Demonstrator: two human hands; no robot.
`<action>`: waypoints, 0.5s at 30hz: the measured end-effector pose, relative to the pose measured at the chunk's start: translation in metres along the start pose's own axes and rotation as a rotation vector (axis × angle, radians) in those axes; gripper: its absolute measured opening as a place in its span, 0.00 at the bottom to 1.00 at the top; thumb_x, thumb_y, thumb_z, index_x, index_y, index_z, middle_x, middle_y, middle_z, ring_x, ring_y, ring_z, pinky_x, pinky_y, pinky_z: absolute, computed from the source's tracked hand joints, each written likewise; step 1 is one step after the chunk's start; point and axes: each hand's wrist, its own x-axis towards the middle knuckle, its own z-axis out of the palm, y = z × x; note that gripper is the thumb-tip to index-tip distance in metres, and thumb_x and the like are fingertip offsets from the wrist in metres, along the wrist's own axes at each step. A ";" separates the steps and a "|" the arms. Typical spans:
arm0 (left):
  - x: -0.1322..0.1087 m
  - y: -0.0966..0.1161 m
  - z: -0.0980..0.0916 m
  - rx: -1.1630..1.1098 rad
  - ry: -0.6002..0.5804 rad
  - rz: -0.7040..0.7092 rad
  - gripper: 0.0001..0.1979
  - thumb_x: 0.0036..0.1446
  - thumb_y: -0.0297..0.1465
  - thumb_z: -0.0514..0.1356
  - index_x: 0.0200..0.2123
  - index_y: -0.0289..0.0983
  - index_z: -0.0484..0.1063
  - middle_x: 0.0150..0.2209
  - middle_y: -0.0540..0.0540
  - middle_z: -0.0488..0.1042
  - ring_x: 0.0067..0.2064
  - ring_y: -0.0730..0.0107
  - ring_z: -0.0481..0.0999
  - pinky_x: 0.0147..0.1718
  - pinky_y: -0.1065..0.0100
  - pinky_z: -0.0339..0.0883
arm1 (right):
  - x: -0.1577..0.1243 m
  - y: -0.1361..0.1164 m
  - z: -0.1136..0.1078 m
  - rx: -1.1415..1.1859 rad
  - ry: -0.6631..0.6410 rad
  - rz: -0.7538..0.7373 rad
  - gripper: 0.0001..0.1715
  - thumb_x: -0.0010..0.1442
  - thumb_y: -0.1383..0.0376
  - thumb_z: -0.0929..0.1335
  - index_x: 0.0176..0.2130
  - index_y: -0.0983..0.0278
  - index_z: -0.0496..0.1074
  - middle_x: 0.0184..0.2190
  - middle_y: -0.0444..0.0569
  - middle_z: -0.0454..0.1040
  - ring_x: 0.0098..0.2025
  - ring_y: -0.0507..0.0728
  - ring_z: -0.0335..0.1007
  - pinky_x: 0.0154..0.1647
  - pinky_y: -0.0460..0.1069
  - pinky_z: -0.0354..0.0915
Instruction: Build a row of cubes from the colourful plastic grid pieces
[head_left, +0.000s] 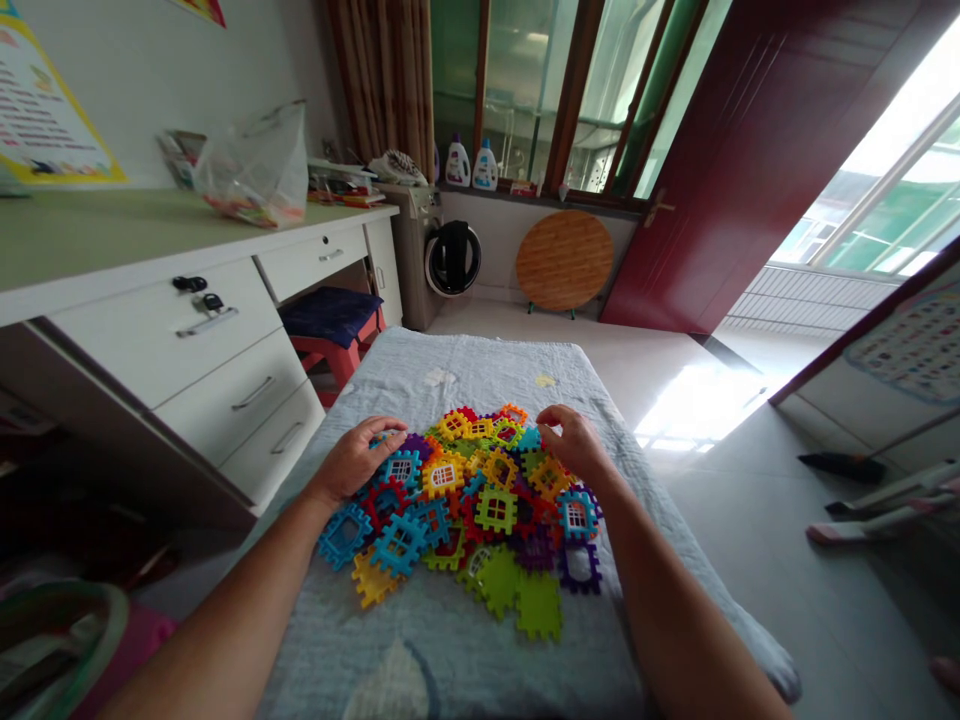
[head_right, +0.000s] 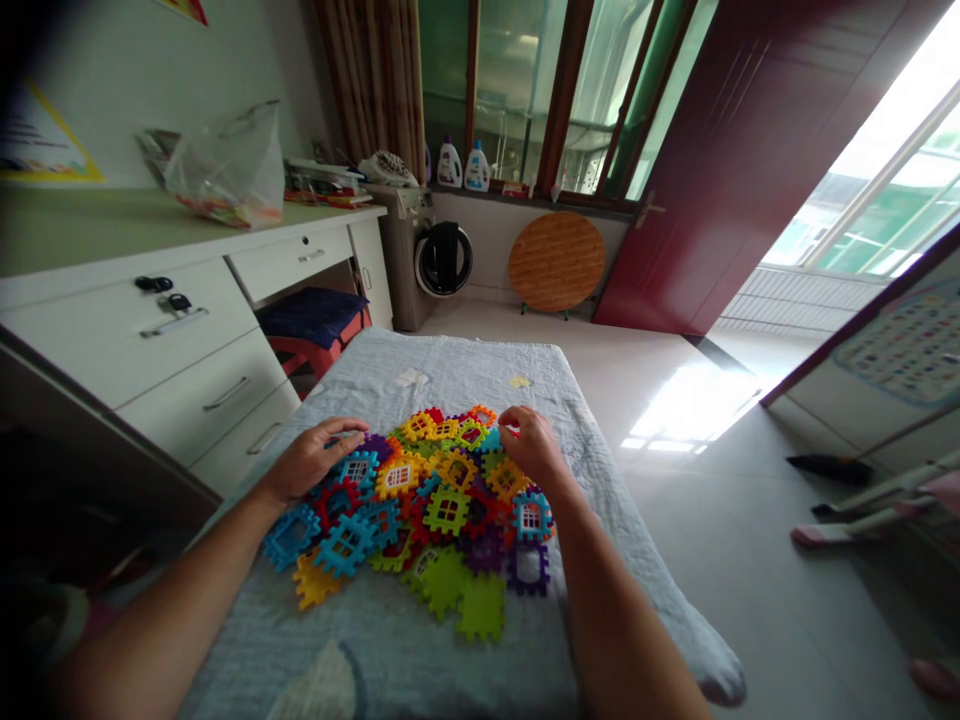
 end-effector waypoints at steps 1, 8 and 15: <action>0.001 -0.001 0.000 0.010 0.013 0.005 0.20 0.54 0.48 0.55 0.40 0.39 0.75 0.44 0.45 0.77 0.50 0.58 0.73 0.54 0.61 0.61 | 0.003 -0.002 0.000 -0.016 -0.026 -0.028 0.08 0.54 0.68 0.65 0.34 0.63 0.73 0.33 0.47 0.75 0.37 0.54 0.69 0.41 0.48 0.60; 0.002 -0.008 0.003 -0.043 0.088 -0.018 0.22 0.56 0.48 0.53 0.42 0.37 0.73 0.49 0.41 0.73 0.53 0.58 0.70 0.54 0.59 0.63 | 0.030 -0.016 0.017 -0.260 -0.266 -0.080 0.17 0.52 0.59 0.71 0.41 0.62 0.72 0.37 0.52 0.76 0.39 0.59 0.68 0.40 0.50 0.59; 0.002 -0.007 0.003 -0.057 0.087 -0.040 0.23 0.58 0.48 0.51 0.42 0.36 0.73 0.47 0.43 0.74 0.51 0.59 0.71 0.53 0.62 0.63 | 0.034 -0.008 0.019 0.014 -0.269 -0.017 0.11 0.48 0.67 0.69 0.36 0.64 0.72 0.25 0.42 0.70 0.26 0.50 0.62 0.29 0.45 0.54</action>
